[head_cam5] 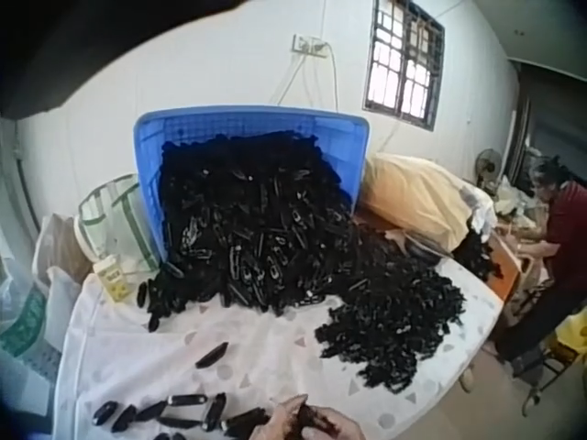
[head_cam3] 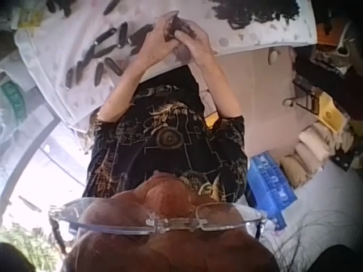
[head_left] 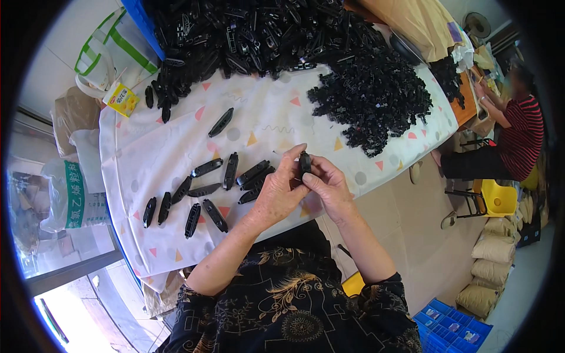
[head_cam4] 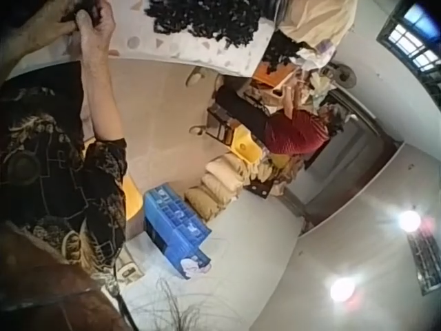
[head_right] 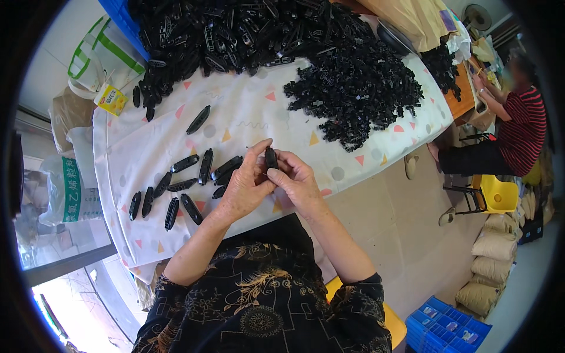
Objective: The worker is manually assembling small black plastic components at a workbench in a factory.
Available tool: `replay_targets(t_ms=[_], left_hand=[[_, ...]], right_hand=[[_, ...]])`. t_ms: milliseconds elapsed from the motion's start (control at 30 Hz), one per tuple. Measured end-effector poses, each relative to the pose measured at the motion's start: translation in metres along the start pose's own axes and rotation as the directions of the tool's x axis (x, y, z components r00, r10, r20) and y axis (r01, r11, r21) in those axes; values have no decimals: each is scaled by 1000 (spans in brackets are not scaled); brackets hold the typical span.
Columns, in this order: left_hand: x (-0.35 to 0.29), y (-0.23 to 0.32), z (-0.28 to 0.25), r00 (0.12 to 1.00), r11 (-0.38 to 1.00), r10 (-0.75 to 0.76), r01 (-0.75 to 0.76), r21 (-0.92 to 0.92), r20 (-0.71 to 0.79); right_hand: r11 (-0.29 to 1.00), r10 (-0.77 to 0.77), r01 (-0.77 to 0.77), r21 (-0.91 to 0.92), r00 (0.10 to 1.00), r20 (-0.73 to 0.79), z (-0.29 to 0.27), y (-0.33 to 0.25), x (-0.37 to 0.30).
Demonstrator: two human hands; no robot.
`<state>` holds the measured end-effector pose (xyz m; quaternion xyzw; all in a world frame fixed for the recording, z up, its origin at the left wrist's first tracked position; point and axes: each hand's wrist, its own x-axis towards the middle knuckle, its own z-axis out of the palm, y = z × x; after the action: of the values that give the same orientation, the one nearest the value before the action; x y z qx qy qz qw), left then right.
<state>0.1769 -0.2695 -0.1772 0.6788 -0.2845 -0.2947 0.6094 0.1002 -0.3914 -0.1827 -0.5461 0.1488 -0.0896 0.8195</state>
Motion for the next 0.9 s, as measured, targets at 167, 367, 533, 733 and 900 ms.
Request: replay_targets(t_ms=[167,367,533,733,900], left_hand=[[11,0,-9,996,999,-39,37,28,79],[33,11,-68,970,718,240,-196,668,27],[52,-2,-144,958,429,279,-59,901,-70],[46,17,-158,990,293,-106,-56,955,91],[112,18,-171,961,219,253,-172,960,114]], right_hand=[[997,-60,62,39,997,-42,3,8,7],[653,-285,286,-701,951,123,-36,-29,51],[-272,-499,212,-939,803,326,-79,-56,104],[-423,-387,233,-876,827,407,-88,-60,119],[-425,-381,287,-858,804,457,-91,-60,116]])
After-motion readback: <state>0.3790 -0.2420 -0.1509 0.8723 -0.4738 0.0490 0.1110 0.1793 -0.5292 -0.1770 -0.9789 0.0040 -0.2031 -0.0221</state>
